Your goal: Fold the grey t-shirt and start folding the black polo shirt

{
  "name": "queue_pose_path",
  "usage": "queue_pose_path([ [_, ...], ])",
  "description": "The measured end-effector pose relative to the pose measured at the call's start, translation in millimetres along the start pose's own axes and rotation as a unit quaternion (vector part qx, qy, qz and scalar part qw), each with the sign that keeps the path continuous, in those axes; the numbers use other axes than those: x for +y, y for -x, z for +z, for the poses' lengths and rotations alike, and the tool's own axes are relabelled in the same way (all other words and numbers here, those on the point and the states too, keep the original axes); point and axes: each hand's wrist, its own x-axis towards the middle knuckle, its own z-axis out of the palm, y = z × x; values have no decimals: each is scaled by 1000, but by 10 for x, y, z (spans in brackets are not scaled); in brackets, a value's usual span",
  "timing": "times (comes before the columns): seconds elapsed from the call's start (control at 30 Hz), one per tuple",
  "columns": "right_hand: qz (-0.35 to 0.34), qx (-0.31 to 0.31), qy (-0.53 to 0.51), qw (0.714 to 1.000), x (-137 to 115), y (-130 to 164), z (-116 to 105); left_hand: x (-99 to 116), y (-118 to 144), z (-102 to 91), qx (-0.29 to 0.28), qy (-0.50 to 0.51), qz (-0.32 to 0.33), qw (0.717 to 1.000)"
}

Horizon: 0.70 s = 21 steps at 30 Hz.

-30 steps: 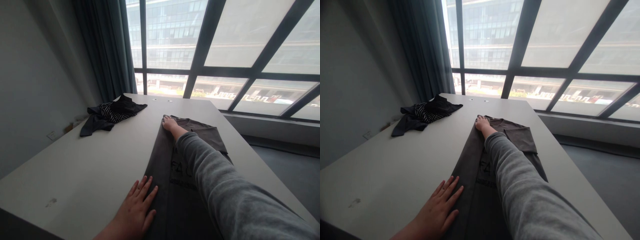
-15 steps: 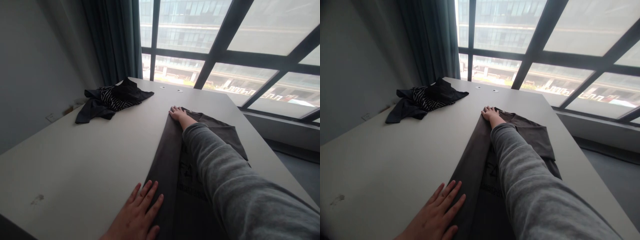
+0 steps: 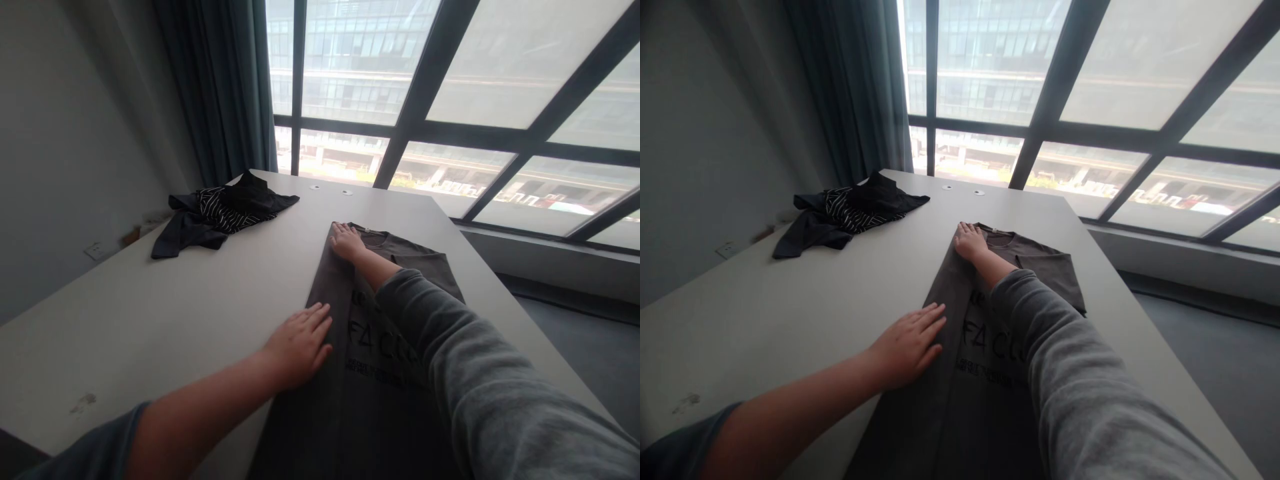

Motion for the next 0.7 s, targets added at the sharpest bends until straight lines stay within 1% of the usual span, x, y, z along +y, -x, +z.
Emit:
queue_pose_path([
  [0.1, -57, -40, -15, 997, 59, 167, 14, -195, -781, 58, 2, -37, -69, 997],
  [0.17, -115, -77, -27, 990, 127, 208, 40, -267, -1189, 108, -14, -43, -135, 990],
  [0.23, -159, -101, -39, 981, 196, 197, 78, -295, -1426, 169, -27, -37, -183, 982],
  [0.3, -176, -99, -48, 978, 251, 149, 124, -291, -1477, 241, -20, -31, -197, 980],
  [0.37, -168, -91, -51, 980, 289, 69, 170, -263, -1379, 306, -5, -29, -183, 983],
  [0.47, -133, -92, -45, 986, 336, -107, 221, -184, -1065, 348, -6, -27, -128, 991],
  [0.6, -90, -99, -34, 990, 409, -353, 225, -10, -492, 299, -37, 5, -29, 999],
  [0.7, -75, -100, -31, 992, 458, -452, 211, 169, -5, 227, -70, 29, 30, 997],
])
